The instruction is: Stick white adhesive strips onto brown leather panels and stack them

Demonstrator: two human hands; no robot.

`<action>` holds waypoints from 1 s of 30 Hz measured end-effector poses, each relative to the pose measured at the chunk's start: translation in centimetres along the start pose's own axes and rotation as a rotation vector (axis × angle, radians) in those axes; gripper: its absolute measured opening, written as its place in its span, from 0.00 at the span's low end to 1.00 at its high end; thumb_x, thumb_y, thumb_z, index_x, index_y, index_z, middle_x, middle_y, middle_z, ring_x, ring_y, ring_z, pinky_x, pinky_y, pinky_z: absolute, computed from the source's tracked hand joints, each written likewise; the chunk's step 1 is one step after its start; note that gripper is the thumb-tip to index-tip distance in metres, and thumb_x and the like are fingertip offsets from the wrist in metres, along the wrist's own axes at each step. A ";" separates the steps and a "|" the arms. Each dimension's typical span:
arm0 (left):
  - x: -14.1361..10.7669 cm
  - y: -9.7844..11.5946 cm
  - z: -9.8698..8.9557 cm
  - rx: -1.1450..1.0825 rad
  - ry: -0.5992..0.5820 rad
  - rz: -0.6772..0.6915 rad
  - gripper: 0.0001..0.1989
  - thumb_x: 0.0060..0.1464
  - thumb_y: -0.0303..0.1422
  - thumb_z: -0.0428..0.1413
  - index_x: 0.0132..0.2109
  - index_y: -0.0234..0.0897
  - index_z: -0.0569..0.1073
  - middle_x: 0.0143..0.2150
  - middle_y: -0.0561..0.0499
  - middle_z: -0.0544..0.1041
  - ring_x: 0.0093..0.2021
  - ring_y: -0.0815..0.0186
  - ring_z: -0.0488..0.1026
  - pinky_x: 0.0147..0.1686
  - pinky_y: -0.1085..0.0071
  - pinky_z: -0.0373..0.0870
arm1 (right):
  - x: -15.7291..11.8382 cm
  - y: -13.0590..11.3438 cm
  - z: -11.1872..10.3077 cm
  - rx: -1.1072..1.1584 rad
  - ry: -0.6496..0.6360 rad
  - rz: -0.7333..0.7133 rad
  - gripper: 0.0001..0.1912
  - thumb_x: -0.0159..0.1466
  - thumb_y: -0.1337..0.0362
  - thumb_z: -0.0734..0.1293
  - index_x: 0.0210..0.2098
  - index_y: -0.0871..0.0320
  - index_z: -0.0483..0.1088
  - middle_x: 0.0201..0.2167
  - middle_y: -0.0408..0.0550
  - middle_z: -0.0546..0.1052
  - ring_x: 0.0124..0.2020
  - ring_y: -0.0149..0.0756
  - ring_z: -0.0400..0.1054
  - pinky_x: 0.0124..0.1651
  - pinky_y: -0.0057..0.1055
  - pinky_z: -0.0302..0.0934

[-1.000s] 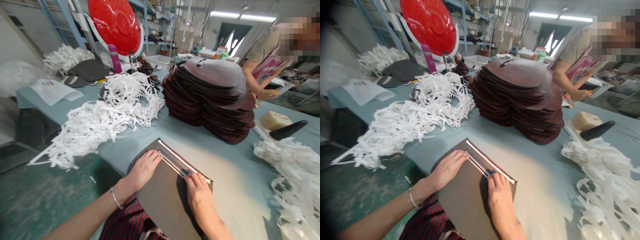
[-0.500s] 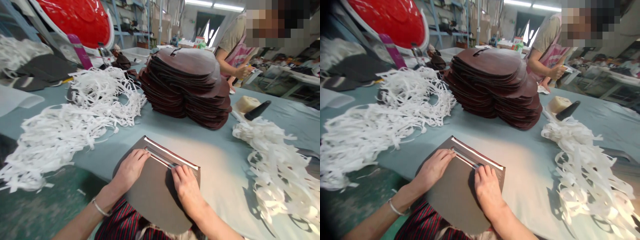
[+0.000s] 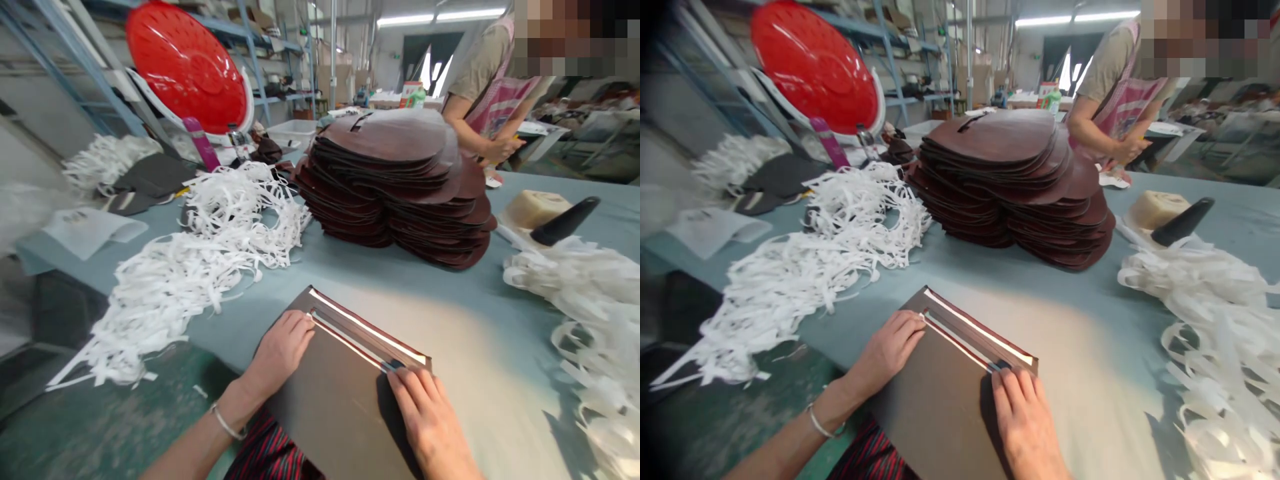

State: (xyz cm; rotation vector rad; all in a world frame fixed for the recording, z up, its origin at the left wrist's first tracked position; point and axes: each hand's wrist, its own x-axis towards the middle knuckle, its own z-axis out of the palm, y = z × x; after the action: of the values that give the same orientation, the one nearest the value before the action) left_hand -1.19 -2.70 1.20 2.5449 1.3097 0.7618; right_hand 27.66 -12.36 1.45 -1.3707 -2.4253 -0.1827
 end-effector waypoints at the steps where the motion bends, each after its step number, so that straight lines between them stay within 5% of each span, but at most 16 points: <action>1: 0.0 0.1 -0.1 0.003 0.001 -0.025 0.06 0.64 0.28 0.47 0.45 0.38 0.67 0.43 0.47 0.70 0.49 0.60 0.66 0.49 0.60 0.68 | -0.2 0.3 0.3 0.011 0.013 -0.011 0.20 0.67 0.72 0.54 0.54 0.58 0.67 0.45 0.56 0.73 0.46 0.45 0.63 0.48 0.42 0.61; 6: -0.1 0.1 -0.3 -0.027 0.033 -0.136 0.03 0.63 0.27 0.48 0.42 0.37 0.65 0.48 0.45 0.68 0.50 0.59 0.65 0.50 0.59 0.66 | -0.4 1.4 1.0 0.012 0.029 -0.076 0.19 0.67 0.68 0.55 0.55 0.58 0.67 0.46 0.55 0.73 0.47 0.44 0.65 0.47 0.39 0.62; 9: -0.2 -0.4 -0.1 -0.052 -0.016 -0.092 0.09 0.63 0.23 0.43 0.45 0.38 0.65 0.55 0.45 0.67 0.56 0.58 0.62 0.54 0.56 0.63 | -0.4 1.5 1.1 -0.004 0.021 -0.091 0.19 0.69 0.66 0.53 0.55 0.60 0.66 0.46 0.55 0.73 0.47 0.43 0.65 0.47 0.39 0.62; 16: 0.1 -0.8 0.0 -0.046 -0.049 -0.038 0.11 0.62 0.22 0.44 0.48 0.36 0.66 0.50 0.46 0.70 0.56 0.60 0.62 0.57 0.57 0.64 | -0.8 1.1 2.0 0.045 0.063 -0.016 0.20 0.70 0.66 0.49 0.53 0.61 0.66 0.46 0.55 0.71 0.48 0.44 0.64 0.48 0.40 0.58; 26: 0.2 -2.8 -0.9 0.118 -0.231 0.104 0.20 0.63 0.25 0.45 0.61 0.38 0.62 0.58 0.46 0.66 0.59 0.61 0.60 0.61 0.59 0.61 | 0.9 -0.3 0.0 0.082 -0.014 0.029 0.18 0.68 0.74 0.51 0.51 0.67 0.66 0.44 0.59 0.70 0.42 0.44 0.60 0.44 0.42 0.59; 30: 0.8 -0.7 -0.6 0.232 -0.181 0.109 0.19 0.62 0.24 0.45 0.58 0.36 0.66 0.58 0.42 0.66 0.59 0.55 0.60 0.57 0.54 0.63 | 0.9 -1.1 0.3 0.062 -0.003 0.094 0.16 0.67 0.75 0.52 0.49 0.68 0.67 0.43 0.60 0.69 0.41 0.44 0.59 0.44 0.44 0.60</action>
State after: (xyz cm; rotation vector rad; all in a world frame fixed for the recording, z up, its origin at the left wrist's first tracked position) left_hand -1.61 -1.68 1.77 2.8078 1.2749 0.4040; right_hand 26.25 -12.17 1.57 -1.4545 -2.3423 -0.0816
